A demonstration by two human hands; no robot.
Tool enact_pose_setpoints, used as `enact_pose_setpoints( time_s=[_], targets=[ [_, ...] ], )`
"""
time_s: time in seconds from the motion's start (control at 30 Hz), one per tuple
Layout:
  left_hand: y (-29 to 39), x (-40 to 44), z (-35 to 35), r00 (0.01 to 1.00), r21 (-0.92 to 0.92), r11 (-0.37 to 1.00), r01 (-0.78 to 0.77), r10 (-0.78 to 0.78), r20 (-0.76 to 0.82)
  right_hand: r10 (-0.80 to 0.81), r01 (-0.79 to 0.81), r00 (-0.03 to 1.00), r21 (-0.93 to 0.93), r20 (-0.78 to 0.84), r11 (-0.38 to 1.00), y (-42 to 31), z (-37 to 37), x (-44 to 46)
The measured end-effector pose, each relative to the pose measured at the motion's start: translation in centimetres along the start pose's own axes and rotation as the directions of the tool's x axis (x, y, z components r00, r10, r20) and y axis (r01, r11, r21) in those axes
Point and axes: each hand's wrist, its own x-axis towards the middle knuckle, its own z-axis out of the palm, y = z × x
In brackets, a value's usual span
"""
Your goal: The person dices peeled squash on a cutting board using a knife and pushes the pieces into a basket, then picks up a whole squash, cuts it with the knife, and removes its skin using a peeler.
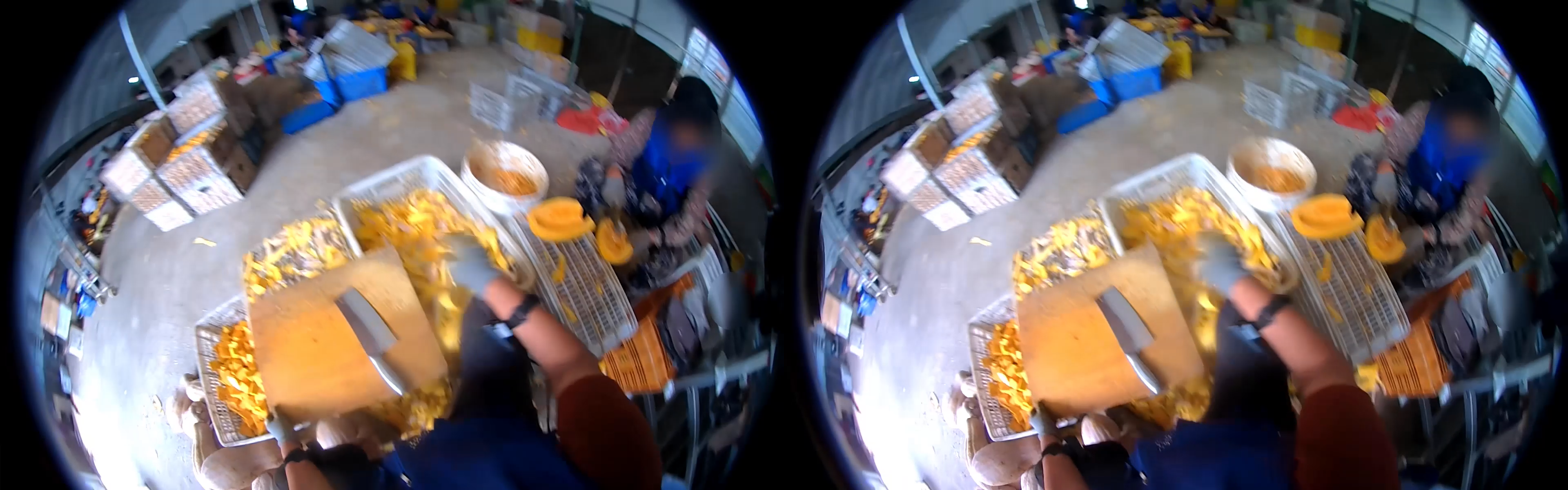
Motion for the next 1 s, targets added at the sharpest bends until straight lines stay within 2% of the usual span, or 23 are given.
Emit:
enact_pose_setpoints(
  time_s=[0.07,0.1,0.13,0.17,0.2,0.23,0.27,0.37,0.4,0.43,0.5,0.53,0.57,0.63,0.7,0.73,0.77,0.8,0.87,0.9,0.93,0.97,1.0],
  targets=[
    [0.1,-0.2,-0.1,0.993,-0.284,0.951,0.121,-0.113,0.046,0.231,-0.227,0.973,-0.227,-0.01,0.947,6.8,-3.8,0.9],
    [0.1,0.3,-0.8,0.987,-0.042,0.986,0.159,-0.158,0.025,0.342,-0.327,0.94,-0.337,-0.015,0.883,10.2,-5.7,1.4],
    [-1.5,1.6,-1.6,0.99,-0.032,0.994,0.108,-0.105,0.095,0.519,-0.404,0.853,-0.559,0.057,0.724,14.2,-6.4,1.9],
    [-4.6,3.9,-3.0,0.98,0.008,0.998,0.063,-0.063,0.188,0.577,-0.394,0.804,-0.598,0.144,0.698,14.3,-7.1,1.9],
    [-6.8,5.5,-3.7,0.971,0.026,0.999,0.024,-0.029,0.239,0.661,-0.507,0.751,-0.639,0.001,0.578,17.3,-7.1,0.6],
    [-8.8,7.0,-4.4,0.957,0.04,0.999,-0.017,0.004,0.29,0.635,-0.515,0.762,-0.711,-0.123,0.479,21.3,-6.2,-0.6],
    [-10.3,8.2,-5.0,0.94,0.05,0.997,-0.058,0.038,0.339,0.659,-0.533,0.741,-0.709,-0.129,0.462,18.3,-8.6,-1.0],
    [-10.3,5.5,-5.7,0.964,0.236,0.968,-0.082,0.018,0.265,0.632,-0.448,0.769,-0.784,-0.092,0.43,22.5,-8.1,-3.0],
    [-9.8,3.8,-5.8,0.971,0.293,0.952,-0.086,0.015,0.238,0.397,-0.404,0.894,-0.761,-0.21,0.508,26.8,-6.3,-4.6],
    [-9.3,2.4,-5.6,0.989,0.339,0.94,-0.038,-0.013,0.147,0.606,-0.423,0.79,-0.798,-0.092,0.43,22.0,-8.7,-3.0],
    [-3.9,-2.3,-2.8,0.995,0.081,0.992,0.096,-0.095,-0.015,0.572,-0.398,0.816,-0.8,-0.085,0.449,20.7,-9.8,-3.0],
    [0.7,-5.3,-0.9,0.984,-0.23,0.964,0.137,-0.158,-0.077,0.571,-0.415,0.817,-0.765,-0.076,0.492,20.8,-10.0,-3.1],
    [4.3,-7.4,0.3,0.956,0.051,0.99,0.129,-0.111,-0.272,0.571,-0.433,0.818,-0.726,-0.069,0.533,21.3,-10.4,-2.8],
    [9.1,-9.6,1.6,0.831,0.56,0.79,0.25,0.121,-0.542,0.539,-0.456,0.84,-0.621,-0.064,0.637,21.1,-11.6,-1.6],
    [8.4,-8.6,2.1,0.812,0.515,0.856,0.036,0.276,-0.515,0.472,-0.442,0.879,-0.485,-0.066,0.755,20.2,-13.2,-0.1],
    [7.9,-8.2,2.3,0.791,0.498,0.864,-0.072,0.353,-0.5,0.493,-0.483,0.87,-0.206,-0.002,0.851,18.3,-14.4,0.4],
    [7.3,-7.9,2.9,0.802,0.451,0.87,-0.2,0.41,-0.435,0.499,-0.504,0.864,0.09,0.07,0.859,16.2,-15.3,1.1],
    [7.2,-7.9,4.1,0.8,0.393,0.86,-0.325,0.472,-0.37,0.486,-0.502,0.862,0.377,0.144,0.778,13.5,-15.9,1.8],
    [8.2,-9.2,7.0,0.91,-0.102,0.905,-0.413,0.407,-0.077,0.339,-0.406,0.913,0.606,0.228,0.684,7.3,-15.0,2.2],
    [11.8,-12.4,8.1,0.977,-0.252,0.966,-0.052,0.101,0.187,0.284,-0.39,0.921,0.659,0.267,0.643,3.9,-14.0,2.2],
    [14.0,-15.0,9.3,0.934,-0.343,0.934,0.102,0.029,0.357,0.228,-0.364,0.93,0.643,0.287,0.674,0.6,-13.0,1.9],
    [13.7,-15.8,10.9,0.879,-0.334,0.931,0.149,0.03,0.477,0.172,-0.335,0.936,0.629,0.307,0.702,-3.3,-11.8,1.7],
    [13.9,-17.1,12.3,0.835,-0.333,0.92,0.208,0.01,0.55,0.181,-0.449,0.887,0.702,0.424,0.553,-9.2,-12.0,1.3]
  ],
)
